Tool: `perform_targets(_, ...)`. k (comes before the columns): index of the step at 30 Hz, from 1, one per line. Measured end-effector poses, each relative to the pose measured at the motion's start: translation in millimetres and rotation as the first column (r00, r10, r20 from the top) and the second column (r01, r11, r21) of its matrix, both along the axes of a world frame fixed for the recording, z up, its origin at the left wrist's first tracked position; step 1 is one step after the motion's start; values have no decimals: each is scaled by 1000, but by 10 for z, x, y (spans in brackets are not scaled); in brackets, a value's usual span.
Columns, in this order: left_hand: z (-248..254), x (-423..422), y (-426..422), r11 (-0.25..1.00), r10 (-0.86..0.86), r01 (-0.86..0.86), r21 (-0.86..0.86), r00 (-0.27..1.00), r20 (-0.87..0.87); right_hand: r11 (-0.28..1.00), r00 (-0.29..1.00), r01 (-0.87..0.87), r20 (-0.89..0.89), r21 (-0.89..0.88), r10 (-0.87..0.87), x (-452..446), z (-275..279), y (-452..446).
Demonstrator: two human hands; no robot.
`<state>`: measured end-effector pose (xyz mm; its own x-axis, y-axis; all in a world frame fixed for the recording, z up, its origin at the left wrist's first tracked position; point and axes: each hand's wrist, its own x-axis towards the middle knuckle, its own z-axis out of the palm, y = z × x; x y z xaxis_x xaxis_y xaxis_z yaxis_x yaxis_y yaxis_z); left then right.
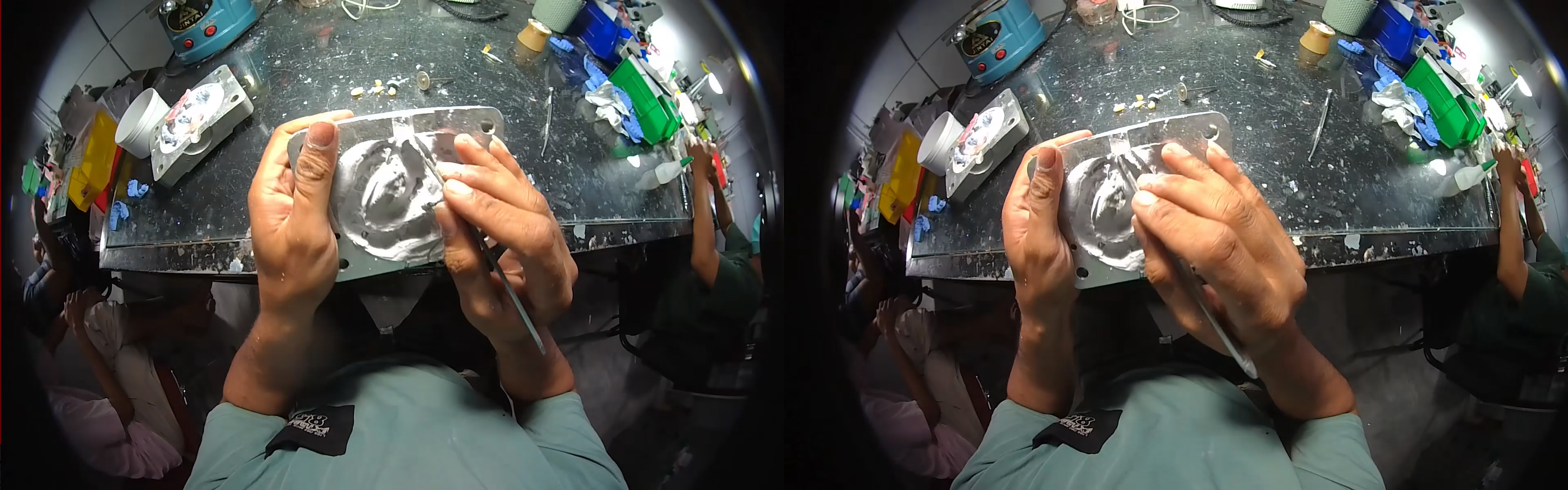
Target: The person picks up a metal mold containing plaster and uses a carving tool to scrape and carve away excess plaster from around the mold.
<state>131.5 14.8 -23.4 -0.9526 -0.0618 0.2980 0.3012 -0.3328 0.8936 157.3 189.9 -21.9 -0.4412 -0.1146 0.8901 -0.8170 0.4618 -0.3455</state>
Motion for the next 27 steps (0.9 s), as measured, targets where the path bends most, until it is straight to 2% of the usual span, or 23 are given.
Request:
perform_targets(10, -24, 58, -32, 996, 62, -63, -63, 998, -24, 998, 999, -34, 38, 62, 31, -32, -40, -20)
perform_targets(16, 24, 57, 51, 992, 121, -123, -41, 992, -38, 998, 998, -39, 57, 55, 36, -21, -30, -5)
perform_targets(27, 32, 72, 37, 992, 104, -107, -62, 993, -56, 997, 999, -29, 43, 79, 25, -21, -22, -2)
